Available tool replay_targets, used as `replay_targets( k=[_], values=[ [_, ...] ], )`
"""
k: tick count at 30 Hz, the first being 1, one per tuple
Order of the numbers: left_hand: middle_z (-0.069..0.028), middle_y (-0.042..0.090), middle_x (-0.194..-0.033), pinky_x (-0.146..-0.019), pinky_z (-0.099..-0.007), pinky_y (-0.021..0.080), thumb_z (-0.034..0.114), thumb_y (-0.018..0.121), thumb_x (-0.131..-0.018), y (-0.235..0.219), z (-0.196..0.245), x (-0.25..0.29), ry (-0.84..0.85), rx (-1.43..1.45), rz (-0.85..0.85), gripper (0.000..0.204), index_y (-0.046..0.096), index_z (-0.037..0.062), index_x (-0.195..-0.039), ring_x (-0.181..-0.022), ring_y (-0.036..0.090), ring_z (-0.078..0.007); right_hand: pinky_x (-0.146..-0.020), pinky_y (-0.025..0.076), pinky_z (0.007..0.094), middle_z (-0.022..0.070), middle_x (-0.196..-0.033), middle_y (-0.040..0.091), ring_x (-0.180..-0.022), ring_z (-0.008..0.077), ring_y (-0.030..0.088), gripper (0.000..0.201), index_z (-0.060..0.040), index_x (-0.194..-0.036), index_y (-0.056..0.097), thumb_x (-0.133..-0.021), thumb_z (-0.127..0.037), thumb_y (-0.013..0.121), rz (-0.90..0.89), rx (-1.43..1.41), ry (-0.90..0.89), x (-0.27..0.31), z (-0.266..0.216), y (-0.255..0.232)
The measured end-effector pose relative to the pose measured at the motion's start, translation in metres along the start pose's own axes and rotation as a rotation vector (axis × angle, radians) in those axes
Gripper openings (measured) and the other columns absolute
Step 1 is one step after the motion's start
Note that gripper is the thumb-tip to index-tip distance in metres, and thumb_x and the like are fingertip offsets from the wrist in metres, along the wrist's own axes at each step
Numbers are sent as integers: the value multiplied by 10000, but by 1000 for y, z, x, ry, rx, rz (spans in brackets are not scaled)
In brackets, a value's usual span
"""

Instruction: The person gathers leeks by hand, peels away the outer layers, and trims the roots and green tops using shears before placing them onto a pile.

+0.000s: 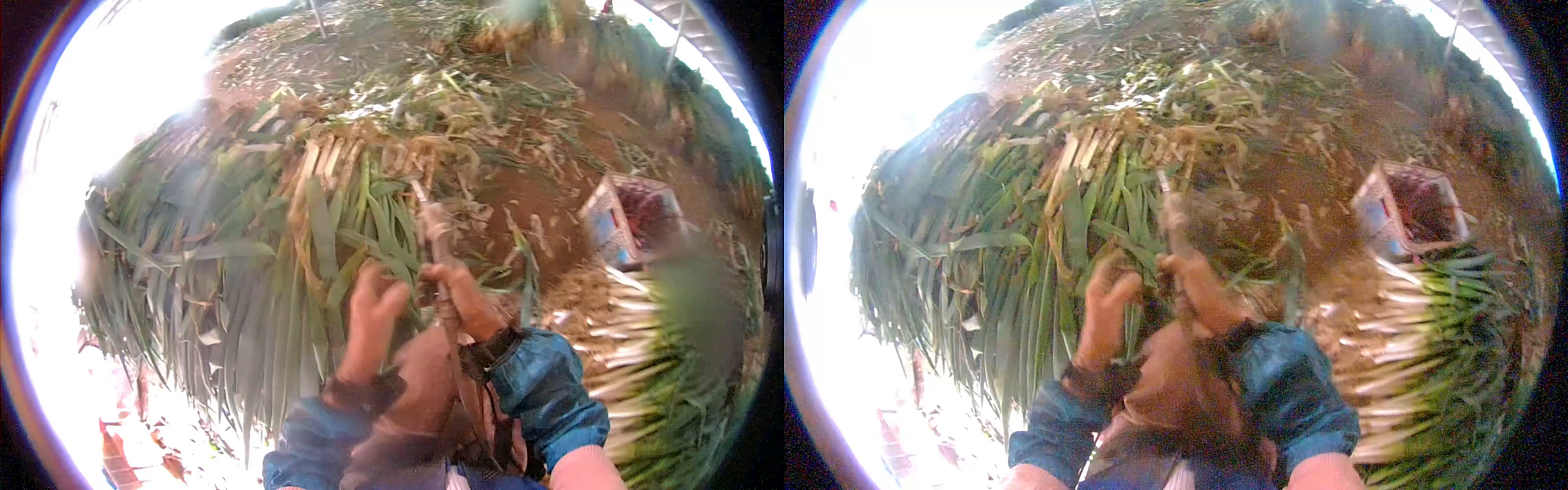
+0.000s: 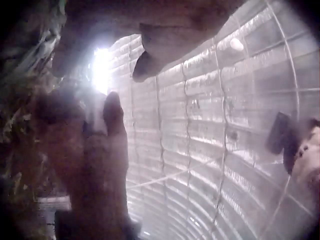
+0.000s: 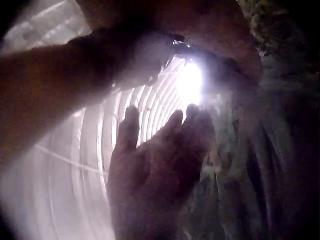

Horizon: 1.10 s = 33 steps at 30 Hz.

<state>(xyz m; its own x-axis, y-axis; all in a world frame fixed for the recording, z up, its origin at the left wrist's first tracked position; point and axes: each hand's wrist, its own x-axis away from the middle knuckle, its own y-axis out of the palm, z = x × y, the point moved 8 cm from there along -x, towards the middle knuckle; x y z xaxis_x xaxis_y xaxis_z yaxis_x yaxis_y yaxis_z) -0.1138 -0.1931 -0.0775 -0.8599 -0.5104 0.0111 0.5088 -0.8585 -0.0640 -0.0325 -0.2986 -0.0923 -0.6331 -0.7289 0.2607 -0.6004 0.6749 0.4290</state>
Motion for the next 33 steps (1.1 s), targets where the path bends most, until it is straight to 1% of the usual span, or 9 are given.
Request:
replay_targets(
  k=[5, 8, 11, 13, 17, 21, 26, 30, 33],
  values=[
    [-166, 599, -906, -678, -368, 485, 200, 599, -842, 91, -17, 19, 131, -564, -219, 280, 540, 6, -1036, -756, 610, -298, -624, 462, 312, 42, -720, 543, -657, 144, 519, 202, -34, -799, 562, -846, -229, 535, 143, -160, -26, -61, 20, -74],
    [-170, 629, -1002, -794, -369, 490, 258, 639, -798, 106, -17, 12, -142, -668, -246, 309, 612, 58, -1031, -946, 623, -257, -668, 469, 362, 56, -793, 551, -719, 166, 538, 214, -37, -902, 535, -862, -248, 535, 67, -299, 12, -85, 38, -93],
    [-159, 598, -971, -676, -381, 477, 147, 553, -862, 95, -12, 9, -229, -490, 14, 285, 515, 12, -1110, -771, 604, -334, -719, 465, 401, 64, -857, 544, -777, 178, 544, 256, -55, -1009, 491, -874, -267, 541, -20, -493, 9, -89, 33, -88],
    [-134, 603, -993, -745, -395, 469, 112, 538, -837, 83, -49, 7, -373, 441, 85, 352, 477, 8, -1168, -884, 595, -350, -737, 460, 414, 65, -881, 538, -796, 184, 542, 271, -66, -1043, 471, -880, -271, 542, -87, -615, 10, -87, 27, -77],
    [-175, 543, -1183, -868, -419, 444, 129, 546, -795, 94, -21, 37, 126, -838, -199, 387, 522, 36, -1170, -993, 566, -348, -740, 457, 428, 66, -909, 530, -807, 194, 536, 229, -82, -1031, 474, -892, -256, 530, -170, -671, 13, -68, 25, -61],
    [-189, 513, -1226, -874, -428, 438, 138, 530, -807, 104, 13, 58, -12, -898, -480, 396, 516, 69, -1197, -1010, 554, -363, -709, 465, 396, 61, -881, 522, -792, 184, 531, 220, -107, -1030, 482, -895, -273, 531, -178, -661, 8, -46, 34, -56],
    [-189, 539, -1144, -847, -414, 433, 126, 547, -775, 107, 21, 97, -158, -193, -512, 374, 551, 51, -1141, -961, 549, -358, -690, 486, 358, 63, -851, 541, -760, 194, 544, 281, -85, -1095, 494, -887, -271, 521, -234, -327, -7, -2, 31, -49],
    [-180, 583, -1005, -806, -379, 442, 116, 567, -788, 80, 20, 116, 271, -577, -419, 295, 586, -3, -1057, -877, 560, -340, -615, 481, 300, 25, -697, 520, -646, 152, 536, 195, -61, -983, 542, -862, -214, 553, -97, -92, 0, 3, 57, -71],
    [-149, 591, -1002, -793, -344, 453, 94, 553, -812, 47, -3, 114, -130, 68, -180, 266, 580, -22, -1050, -879, 570, -267, -597, 462, 277, 22, -706, 529, -619, 131, 521, 236, -53, -1039, 542, -827, -154, 568, -88, 68, 0, 33, 36, -38]
  ],
)
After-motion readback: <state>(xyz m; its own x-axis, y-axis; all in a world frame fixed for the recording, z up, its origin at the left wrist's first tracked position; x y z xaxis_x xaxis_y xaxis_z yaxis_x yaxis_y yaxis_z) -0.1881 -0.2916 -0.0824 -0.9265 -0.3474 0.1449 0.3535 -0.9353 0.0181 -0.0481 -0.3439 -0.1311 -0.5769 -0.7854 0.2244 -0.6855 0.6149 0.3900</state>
